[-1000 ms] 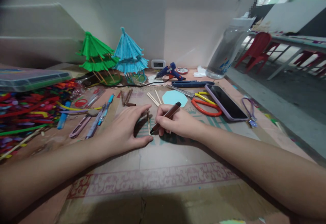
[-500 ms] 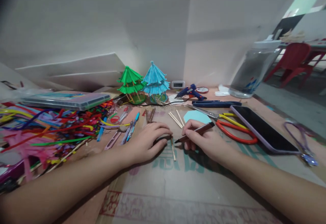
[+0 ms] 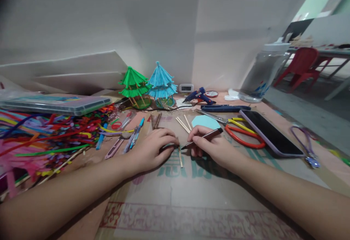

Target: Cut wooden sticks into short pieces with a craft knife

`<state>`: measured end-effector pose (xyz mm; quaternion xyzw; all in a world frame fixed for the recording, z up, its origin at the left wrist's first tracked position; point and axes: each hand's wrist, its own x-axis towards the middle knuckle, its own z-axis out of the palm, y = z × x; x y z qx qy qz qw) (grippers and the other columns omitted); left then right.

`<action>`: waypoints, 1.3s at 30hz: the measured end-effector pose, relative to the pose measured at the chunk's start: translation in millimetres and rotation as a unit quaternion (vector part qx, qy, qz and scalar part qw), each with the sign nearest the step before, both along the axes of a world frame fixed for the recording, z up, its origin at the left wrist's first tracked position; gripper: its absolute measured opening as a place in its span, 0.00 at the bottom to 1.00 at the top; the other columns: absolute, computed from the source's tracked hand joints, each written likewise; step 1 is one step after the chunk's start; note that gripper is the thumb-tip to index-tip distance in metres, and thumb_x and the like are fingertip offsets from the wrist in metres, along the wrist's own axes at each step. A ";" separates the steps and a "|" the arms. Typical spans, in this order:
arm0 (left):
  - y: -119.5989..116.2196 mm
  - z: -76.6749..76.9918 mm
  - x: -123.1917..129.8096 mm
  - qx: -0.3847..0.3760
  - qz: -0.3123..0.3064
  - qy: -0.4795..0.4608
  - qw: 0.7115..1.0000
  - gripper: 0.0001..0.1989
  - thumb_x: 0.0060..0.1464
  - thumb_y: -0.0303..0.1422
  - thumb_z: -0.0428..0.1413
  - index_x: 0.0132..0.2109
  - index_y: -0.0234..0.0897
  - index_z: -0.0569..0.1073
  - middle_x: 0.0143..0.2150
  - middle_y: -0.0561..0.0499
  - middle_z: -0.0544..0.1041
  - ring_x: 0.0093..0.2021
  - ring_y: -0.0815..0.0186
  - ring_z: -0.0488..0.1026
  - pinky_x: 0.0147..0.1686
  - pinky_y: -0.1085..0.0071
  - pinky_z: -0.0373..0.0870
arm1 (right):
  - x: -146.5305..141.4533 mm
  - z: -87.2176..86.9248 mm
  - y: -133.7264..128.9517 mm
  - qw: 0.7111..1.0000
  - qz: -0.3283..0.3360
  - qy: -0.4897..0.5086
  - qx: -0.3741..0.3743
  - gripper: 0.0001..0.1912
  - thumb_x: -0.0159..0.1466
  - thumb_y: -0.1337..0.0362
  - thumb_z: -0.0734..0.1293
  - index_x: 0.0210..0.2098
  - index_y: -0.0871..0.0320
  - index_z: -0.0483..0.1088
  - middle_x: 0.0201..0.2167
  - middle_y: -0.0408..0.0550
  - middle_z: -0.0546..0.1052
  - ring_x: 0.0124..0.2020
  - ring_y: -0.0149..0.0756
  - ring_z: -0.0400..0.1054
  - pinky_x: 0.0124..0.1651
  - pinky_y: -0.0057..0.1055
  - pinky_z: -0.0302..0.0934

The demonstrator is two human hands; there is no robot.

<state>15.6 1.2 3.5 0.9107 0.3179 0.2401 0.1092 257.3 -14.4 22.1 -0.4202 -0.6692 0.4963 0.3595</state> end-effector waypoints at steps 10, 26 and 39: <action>1.8 -0.3 0.2 0.015 -0.018 0.001 1.000 0.12 0.63 0.29 0.53 0.51 0.39 0.77 0.53 0.45 0.76 0.54 0.57 0.72 0.57 0.59 0.68 | 0.8 -1.0 0.3 1.000 0.008 0.014 0.006 0.11 0.66 0.56 0.67 0.33 0.57 0.69 0.23 0.45 0.76 0.24 0.31 0.68 0.28 0.27 0.61; 4.7 -5.9 0.9 0.022 -0.030 -0.011 0.999 0.12 0.63 0.27 0.54 0.49 0.39 0.79 0.51 0.46 0.79 0.52 0.57 0.75 0.54 0.58 0.71 | -8.5 8.1 -7.1 0.993 -0.009 -0.110 0.035 0.07 0.63 0.62 0.65 0.30 0.56 0.64 0.20 0.41 0.74 0.18 0.26 0.62 0.21 0.24 0.55; 6.4 -6.8 -0.1 0.029 -0.041 -0.010 0.999 0.14 0.63 0.27 0.53 0.51 0.40 0.80 0.53 0.46 0.79 0.53 0.58 0.75 0.54 0.58 0.73 | -10.0 9.2 -5.5 0.993 -0.003 -0.109 0.037 0.07 0.64 0.62 0.65 0.31 0.55 0.64 0.22 0.42 0.76 0.22 0.29 0.66 0.24 0.26 0.58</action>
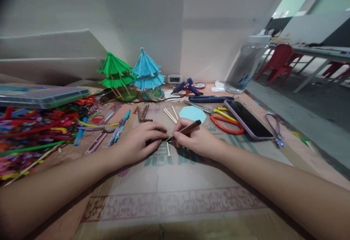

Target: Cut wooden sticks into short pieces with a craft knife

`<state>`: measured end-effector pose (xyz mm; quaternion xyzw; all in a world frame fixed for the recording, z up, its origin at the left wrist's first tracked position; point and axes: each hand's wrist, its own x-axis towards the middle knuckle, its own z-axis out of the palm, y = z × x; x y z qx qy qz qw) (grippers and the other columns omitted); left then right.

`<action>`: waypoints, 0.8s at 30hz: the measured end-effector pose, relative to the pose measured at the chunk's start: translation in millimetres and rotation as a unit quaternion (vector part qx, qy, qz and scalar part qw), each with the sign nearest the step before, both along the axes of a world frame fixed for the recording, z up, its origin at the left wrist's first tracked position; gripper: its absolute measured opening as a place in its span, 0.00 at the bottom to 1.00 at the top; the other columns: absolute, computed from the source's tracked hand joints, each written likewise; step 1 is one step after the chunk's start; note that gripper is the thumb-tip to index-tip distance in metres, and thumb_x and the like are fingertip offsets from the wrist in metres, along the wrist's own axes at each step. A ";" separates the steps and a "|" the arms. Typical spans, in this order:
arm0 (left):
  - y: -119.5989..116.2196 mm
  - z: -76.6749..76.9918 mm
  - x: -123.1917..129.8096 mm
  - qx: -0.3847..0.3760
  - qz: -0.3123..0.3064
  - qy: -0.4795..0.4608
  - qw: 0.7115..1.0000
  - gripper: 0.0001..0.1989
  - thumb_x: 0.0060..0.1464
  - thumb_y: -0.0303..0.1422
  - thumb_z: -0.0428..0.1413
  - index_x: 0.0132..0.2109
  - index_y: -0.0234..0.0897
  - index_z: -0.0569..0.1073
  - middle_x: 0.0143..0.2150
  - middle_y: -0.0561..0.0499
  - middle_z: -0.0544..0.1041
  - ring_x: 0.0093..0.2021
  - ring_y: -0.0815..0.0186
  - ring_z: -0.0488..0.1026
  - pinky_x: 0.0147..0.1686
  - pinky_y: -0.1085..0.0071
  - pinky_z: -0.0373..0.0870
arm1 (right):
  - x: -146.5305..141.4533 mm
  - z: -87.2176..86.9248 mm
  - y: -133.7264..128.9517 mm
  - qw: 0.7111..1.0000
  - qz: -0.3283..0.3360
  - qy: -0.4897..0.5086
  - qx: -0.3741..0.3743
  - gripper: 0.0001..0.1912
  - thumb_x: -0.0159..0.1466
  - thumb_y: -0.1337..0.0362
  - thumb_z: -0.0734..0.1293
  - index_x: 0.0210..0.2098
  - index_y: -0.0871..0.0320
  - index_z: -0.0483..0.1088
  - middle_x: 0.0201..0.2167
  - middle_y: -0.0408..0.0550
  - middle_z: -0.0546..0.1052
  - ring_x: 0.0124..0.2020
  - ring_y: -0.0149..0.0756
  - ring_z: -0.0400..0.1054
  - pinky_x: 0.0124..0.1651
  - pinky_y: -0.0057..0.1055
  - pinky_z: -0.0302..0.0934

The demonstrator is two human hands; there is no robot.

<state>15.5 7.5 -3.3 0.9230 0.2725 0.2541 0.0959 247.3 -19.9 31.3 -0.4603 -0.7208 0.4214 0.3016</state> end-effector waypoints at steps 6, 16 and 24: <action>0.5 -1.0 0.1 -0.001 0.003 0.003 1.000 0.13 0.63 0.27 0.53 0.50 0.40 0.80 0.53 0.46 0.79 0.53 0.57 0.75 0.54 0.57 0.73 | 3.9 -2.0 -1.1 0.999 0.033 0.008 -0.036 0.08 0.61 0.62 0.67 0.30 0.56 0.64 0.20 0.42 0.75 0.25 0.32 0.70 0.30 0.28 0.63; 0.2 -0.2 0.3 0.003 0.000 0.002 1.000 0.13 0.63 0.27 0.53 0.50 0.40 0.80 0.53 0.46 0.79 0.52 0.57 0.76 0.53 0.57 0.73 | 2.3 -0.4 -0.5 0.999 0.021 0.007 -0.035 0.08 0.62 0.62 0.67 0.30 0.56 0.64 0.20 0.42 0.76 0.22 0.28 0.66 0.25 0.25 0.58; -0.9 1.4 1.0 -0.009 0.005 0.006 1.000 0.13 0.63 0.26 0.53 0.49 0.39 0.80 0.53 0.46 0.79 0.53 0.57 0.75 0.54 0.58 0.73 | 4.8 1.1 -2.5 0.995 0.054 0.014 -0.084 0.10 0.62 0.59 0.68 0.30 0.56 0.64 0.19 0.42 0.75 0.21 0.29 0.67 0.23 0.24 0.56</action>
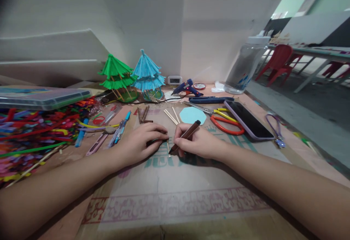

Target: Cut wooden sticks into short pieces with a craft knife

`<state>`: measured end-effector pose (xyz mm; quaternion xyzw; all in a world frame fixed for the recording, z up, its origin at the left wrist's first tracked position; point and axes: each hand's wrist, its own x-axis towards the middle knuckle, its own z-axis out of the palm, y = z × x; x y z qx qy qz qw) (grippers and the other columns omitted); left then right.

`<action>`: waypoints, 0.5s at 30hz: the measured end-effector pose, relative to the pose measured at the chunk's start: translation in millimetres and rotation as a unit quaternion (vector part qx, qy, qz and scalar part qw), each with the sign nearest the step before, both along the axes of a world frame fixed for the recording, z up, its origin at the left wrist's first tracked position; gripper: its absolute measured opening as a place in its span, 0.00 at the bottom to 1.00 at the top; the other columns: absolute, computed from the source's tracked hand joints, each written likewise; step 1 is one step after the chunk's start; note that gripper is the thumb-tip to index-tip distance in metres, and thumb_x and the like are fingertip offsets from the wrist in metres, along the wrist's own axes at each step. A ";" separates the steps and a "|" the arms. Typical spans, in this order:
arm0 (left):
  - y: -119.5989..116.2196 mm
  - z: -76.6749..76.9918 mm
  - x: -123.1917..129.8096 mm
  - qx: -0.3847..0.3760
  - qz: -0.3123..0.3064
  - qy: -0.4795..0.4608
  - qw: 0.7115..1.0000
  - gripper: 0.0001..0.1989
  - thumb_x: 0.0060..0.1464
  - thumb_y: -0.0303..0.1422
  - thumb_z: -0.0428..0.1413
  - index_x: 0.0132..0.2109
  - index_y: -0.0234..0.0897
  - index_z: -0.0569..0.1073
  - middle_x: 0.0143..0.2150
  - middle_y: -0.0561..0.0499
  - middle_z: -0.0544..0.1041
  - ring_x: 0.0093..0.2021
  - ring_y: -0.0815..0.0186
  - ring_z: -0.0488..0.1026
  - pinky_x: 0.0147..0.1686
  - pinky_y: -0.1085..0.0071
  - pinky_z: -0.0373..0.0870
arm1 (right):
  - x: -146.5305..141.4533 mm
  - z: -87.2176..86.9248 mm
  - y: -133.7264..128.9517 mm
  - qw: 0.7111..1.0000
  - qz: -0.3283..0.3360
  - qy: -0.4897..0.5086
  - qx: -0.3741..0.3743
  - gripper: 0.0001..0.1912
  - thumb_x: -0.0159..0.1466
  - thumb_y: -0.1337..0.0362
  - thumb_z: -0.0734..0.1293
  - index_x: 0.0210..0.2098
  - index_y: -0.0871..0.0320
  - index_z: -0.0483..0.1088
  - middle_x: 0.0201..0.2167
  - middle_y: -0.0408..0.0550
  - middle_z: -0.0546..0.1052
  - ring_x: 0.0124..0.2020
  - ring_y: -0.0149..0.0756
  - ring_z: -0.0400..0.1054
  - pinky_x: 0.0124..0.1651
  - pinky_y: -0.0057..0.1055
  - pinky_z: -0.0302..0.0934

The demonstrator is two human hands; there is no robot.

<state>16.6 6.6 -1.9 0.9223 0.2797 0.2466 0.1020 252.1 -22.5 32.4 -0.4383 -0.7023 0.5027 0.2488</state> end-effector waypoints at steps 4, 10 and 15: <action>0.3 0.1 0.3 -0.001 -0.001 0.003 1.000 0.14 0.63 0.26 0.53 0.50 0.40 0.80 0.52 0.46 0.79 0.53 0.58 0.75 0.54 0.58 0.73 | -2.7 -0.3 1.2 0.997 -0.040 -0.015 0.064 0.08 0.65 0.61 0.66 0.31 0.56 0.64 0.22 0.41 0.75 0.19 0.26 0.61 0.22 0.24 0.52; 0.0 -0.4 0.2 0.004 -0.008 -0.001 1.000 0.13 0.64 0.27 0.53 0.50 0.39 0.80 0.53 0.46 0.79 0.53 0.58 0.75 0.53 0.60 0.73 | -3.4 -2.6 3.5 0.995 -0.039 -0.031 0.083 0.08 0.66 0.60 0.65 0.32 0.56 0.65 0.23 0.42 0.77 0.18 0.25 0.59 0.21 0.25 0.52; 0.3 -2.4 -0.4 0.008 -0.008 -0.002 1.000 0.13 0.63 0.26 0.53 0.50 0.40 0.79 0.53 0.46 0.78 0.53 0.59 0.75 0.53 0.60 0.73 | -4.0 -2.6 2.4 0.996 -0.042 -0.036 0.077 0.08 0.66 0.60 0.65 0.33 0.56 0.65 0.24 0.42 0.77 0.19 0.26 0.61 0.22 0.26 0.53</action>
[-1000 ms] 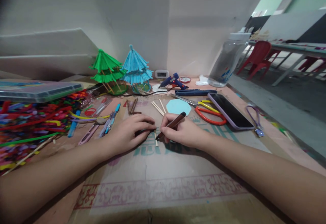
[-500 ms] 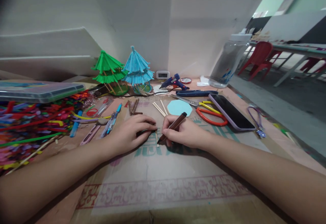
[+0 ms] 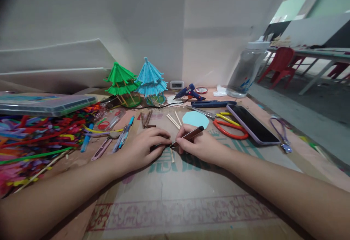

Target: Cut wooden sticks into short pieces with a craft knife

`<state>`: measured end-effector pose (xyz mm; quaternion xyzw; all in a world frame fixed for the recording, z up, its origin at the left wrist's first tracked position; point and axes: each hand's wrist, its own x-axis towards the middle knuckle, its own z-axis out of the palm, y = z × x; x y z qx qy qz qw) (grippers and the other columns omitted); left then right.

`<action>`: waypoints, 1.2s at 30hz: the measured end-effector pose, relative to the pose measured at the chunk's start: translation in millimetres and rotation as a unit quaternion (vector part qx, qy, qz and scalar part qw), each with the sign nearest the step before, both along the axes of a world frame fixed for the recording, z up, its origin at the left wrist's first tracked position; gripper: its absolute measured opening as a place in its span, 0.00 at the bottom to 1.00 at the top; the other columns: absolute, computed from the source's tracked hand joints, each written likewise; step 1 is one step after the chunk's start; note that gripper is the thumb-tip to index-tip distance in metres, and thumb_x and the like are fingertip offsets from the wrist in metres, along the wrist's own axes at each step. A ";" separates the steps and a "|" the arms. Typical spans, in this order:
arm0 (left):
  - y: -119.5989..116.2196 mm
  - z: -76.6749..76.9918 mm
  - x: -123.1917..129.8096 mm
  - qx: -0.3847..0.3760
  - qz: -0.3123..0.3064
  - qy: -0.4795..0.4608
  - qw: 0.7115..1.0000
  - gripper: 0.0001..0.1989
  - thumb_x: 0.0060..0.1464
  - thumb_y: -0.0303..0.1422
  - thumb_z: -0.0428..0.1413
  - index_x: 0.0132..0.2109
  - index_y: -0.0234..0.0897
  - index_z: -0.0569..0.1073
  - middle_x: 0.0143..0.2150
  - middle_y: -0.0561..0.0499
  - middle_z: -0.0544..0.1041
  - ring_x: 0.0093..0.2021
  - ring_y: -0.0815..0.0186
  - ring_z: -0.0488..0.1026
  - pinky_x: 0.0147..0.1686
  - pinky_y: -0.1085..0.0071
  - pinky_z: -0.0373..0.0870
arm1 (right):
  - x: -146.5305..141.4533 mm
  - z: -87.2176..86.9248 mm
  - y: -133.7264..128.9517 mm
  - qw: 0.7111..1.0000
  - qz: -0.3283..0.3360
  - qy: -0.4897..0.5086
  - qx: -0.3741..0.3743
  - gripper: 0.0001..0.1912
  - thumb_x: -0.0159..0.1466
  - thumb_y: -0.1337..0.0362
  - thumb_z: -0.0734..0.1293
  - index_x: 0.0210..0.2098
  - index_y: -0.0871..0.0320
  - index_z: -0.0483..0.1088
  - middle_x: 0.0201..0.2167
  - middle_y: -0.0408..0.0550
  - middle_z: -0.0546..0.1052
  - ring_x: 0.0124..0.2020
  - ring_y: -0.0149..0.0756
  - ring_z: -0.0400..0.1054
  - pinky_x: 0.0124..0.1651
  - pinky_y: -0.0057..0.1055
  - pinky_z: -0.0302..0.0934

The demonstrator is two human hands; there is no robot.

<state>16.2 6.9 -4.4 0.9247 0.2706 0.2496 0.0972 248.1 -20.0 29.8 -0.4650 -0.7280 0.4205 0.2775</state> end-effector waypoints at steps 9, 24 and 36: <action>0.2 0.3 -0.5 -0.003 0.000 0.001 1.000 0.13 0.64 0.27 0.52 0.50 0.40 0.79 0.54 0.46 0.78 0.54 0.58 0.74 0.55 0.58 0.72 | 3.8 0.9 -1.2 0.997 0.040 0.032 -0.062 0.08 0.62 0.62 0.68 0.30 0.56 0.64 0.20 0.41 0.75 0.25 0.31 0.70 0.30 0.28 0.63; 0.0 1.3 -0.3 0.003 0.005 -0.002 1.000 0.13 0.63 0.27 0.53 0.49 0.40 0.80 0.53 0.45 0.79 0.52 0.58 0.76 0.54 0.58 0.73 | 4.0 0.2 -0.1 0.999 0.015 0.026 -0.043 0.08 0.63 0.62 0.68 0.31 0.56 0.64 0.21 0.41 0.75 0.22 0.28 0.66 0.25 0.25 0.58; 0.2 1.8 -0.9 0.004 0.003 0.004 1.000 0.13 0.63 0.26 0.53 0.49 0.39 0.80 0.53 0.46 0.79 0.52 0.58 0.75 0.53 0.58 0.73 | 4.2 1.3 -1.8 0.997 0.033 0.036 -0.068 0.08 0.62 0.62 0.68 0.30 0.56 0.64 0.19 0.41 0.75 0.21 0.28 0.67 0.24 0.23 0.56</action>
